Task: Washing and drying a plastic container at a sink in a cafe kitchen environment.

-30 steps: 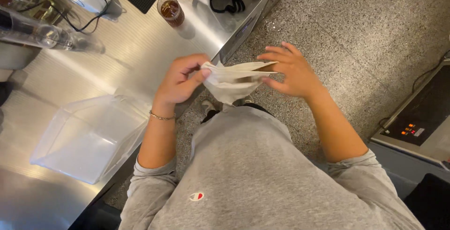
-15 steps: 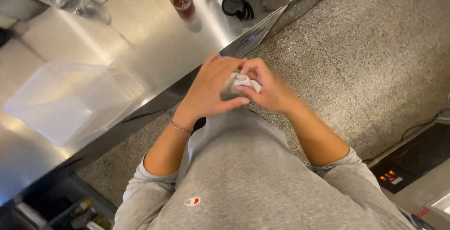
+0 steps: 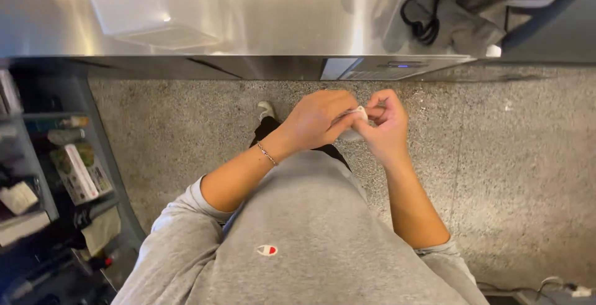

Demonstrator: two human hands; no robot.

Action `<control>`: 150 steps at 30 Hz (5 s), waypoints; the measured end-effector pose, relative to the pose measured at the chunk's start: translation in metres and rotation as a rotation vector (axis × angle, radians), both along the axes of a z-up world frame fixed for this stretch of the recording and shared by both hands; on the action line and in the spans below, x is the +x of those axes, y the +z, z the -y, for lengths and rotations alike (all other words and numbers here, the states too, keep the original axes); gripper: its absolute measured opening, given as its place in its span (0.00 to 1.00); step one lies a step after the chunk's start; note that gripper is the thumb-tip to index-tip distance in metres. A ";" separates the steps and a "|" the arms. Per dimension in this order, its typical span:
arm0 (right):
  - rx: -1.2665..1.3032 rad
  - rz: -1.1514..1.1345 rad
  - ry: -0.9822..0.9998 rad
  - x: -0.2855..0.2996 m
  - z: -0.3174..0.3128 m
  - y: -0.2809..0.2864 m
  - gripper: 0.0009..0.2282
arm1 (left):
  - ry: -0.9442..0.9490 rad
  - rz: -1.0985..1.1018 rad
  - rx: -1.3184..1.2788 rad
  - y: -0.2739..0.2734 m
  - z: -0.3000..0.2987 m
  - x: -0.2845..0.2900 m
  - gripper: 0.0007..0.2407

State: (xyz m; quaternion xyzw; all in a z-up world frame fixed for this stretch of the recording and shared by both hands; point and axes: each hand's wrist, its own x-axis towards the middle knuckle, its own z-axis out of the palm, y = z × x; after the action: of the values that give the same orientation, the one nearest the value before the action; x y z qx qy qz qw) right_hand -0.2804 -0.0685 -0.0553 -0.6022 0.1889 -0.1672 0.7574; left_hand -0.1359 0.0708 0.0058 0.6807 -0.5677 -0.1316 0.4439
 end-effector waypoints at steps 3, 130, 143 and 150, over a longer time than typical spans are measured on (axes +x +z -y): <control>-0.118 -0.022 0.044 0.010 -0.005 -0.002 0.15 | 0.058 0.045 -0.068 0.005 -0.018 0.010 0.05; 0.313 0.301 0.345 0.169 -0.129 -0.016 0.55 | 0.319 -0.697 -0.420 0.019 -0.155 0.185 0.10; 0.236 0.472 0.185 0.283 -0.047 0.024 0.29 | 0.782 -0.219 -0.284 0.007 -0.204 0.247 0.18; -1.235 0.469 0.462 0.436 -0.107 0.039 0.33 | 1.157 0.044 0.002 -0.040 -0.180 0.265 0.20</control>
State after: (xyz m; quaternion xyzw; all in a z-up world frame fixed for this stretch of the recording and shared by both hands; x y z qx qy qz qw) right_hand 0.1555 0.0381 -0.0159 -0.8951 -0.2423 -0.2041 0.3136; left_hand 0.1295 0.2504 -0.0339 0.8833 -0.1123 0.1460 0.4311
